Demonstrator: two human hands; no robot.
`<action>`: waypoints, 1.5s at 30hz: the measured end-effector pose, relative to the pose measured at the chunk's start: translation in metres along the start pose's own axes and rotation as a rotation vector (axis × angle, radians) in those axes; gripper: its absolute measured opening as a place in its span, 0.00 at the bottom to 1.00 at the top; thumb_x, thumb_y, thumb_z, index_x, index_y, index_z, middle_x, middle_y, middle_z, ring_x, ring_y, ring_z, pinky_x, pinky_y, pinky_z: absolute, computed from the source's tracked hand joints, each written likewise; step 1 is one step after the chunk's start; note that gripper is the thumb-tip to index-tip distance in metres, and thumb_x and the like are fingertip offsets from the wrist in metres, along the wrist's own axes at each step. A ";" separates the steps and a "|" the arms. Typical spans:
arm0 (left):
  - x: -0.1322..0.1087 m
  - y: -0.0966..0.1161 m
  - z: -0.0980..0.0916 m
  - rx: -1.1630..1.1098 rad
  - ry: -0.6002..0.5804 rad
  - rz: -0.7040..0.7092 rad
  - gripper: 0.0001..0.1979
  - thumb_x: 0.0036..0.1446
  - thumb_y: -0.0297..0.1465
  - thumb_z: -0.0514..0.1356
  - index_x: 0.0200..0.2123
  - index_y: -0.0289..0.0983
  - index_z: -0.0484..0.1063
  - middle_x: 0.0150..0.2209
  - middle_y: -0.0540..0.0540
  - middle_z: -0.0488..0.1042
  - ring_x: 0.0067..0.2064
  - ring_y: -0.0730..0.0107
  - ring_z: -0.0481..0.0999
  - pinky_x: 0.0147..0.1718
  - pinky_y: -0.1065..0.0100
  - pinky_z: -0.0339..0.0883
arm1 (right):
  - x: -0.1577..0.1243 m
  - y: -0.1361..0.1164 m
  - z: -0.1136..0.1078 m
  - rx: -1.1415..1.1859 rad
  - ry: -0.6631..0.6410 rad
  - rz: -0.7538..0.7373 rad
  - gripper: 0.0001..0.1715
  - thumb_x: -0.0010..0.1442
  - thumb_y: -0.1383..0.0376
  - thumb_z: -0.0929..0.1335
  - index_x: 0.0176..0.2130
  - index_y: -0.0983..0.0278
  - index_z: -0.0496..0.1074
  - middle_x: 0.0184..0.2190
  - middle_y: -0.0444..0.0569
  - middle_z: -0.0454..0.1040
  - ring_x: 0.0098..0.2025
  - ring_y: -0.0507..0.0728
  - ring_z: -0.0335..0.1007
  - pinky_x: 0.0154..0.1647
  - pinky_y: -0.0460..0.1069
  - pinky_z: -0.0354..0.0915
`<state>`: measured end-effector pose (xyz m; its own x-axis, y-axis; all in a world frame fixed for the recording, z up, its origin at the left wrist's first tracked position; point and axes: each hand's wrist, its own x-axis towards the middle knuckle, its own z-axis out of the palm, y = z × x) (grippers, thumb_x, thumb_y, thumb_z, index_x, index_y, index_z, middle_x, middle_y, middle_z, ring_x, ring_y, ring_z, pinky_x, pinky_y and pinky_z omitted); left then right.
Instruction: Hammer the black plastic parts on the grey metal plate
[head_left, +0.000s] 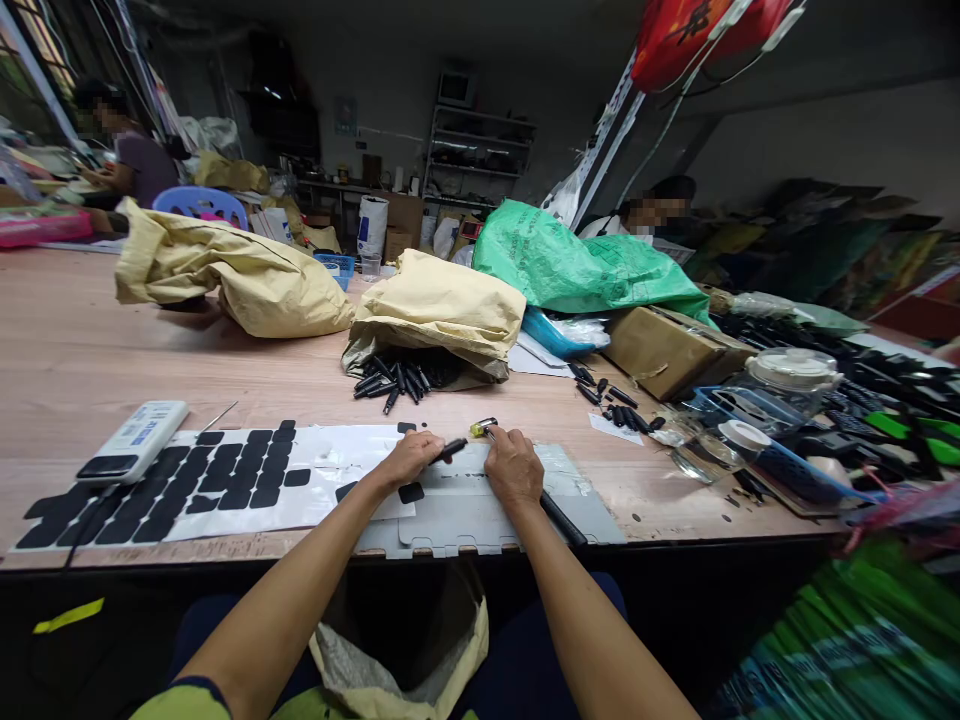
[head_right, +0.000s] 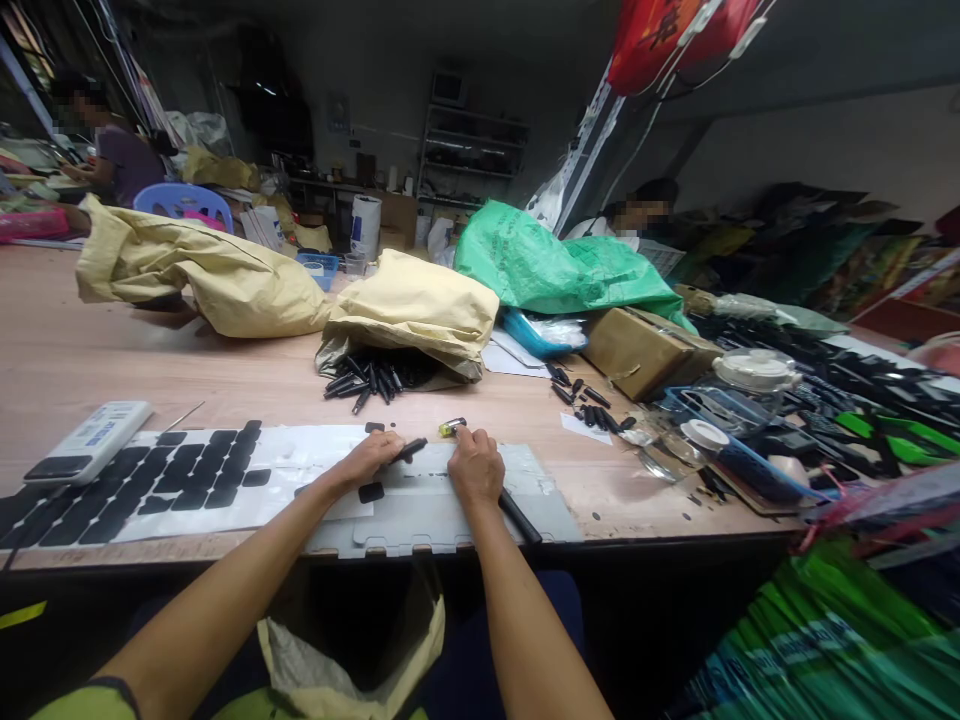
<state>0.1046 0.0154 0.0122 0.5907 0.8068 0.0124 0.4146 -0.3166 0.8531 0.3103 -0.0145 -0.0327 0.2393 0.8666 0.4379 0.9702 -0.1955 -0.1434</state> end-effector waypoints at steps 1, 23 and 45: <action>-0.007 0.004 -0.003 0.003 -0.082 0.037 0.20 0.62 0.40 0.49 0.30 0.39 0.78 0.40 0.46 0.76 0.47 0.61 0.70 0.53 0.63 0.60 | 0.000 0.000 0.000 -0.006 0.003 0.000 0.19 0.61 0.71 0.63 0.50 0.61 0.74 0.37 0.52 0.72 0.39 0.58 0.63 0.35 0.50 0.55; 0.053 -0.028 -0.036 0.487 0.751 -0.455 0.15 0.54 0.40 0.61 0.40 0.36 0.74 0.44 0.37 0.74 0.52 0.48 0.68 0.49 0.56 0.62 | 0.000 0.002 0.003 -0.025 0.045 -0.026 0.17 0.61 0.71 0.63 0.48 0.61 0.74 0.36 0.51 0.72 0.38 0.58 0.64 0.34 0.50 0.56; 0.021 -0.019 0.028 0.365 0.245 -0.005 0.08 0.50 0.35 0.66 0.36 0.40 0.77 0.36 0.47 0.76 0.44 0.58 0.68 0.42 0.61 0.59 | 0.000 0.002 0.002 -0.002 0.043 0.003 0.17 0.62 0.71 0.63 0.48 0.62 0.75 0.36 0.51 0.72 0.39 0.58 0.64 0.37 0.49 0.55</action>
<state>0.1287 0.0238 -0.0184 0.4245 0.8894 0.1696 0.6604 -0.4322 0.6140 0.3122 -0.0145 -0.0349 0.2433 0.8455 0.4753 0.9696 -0.1986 -0.1430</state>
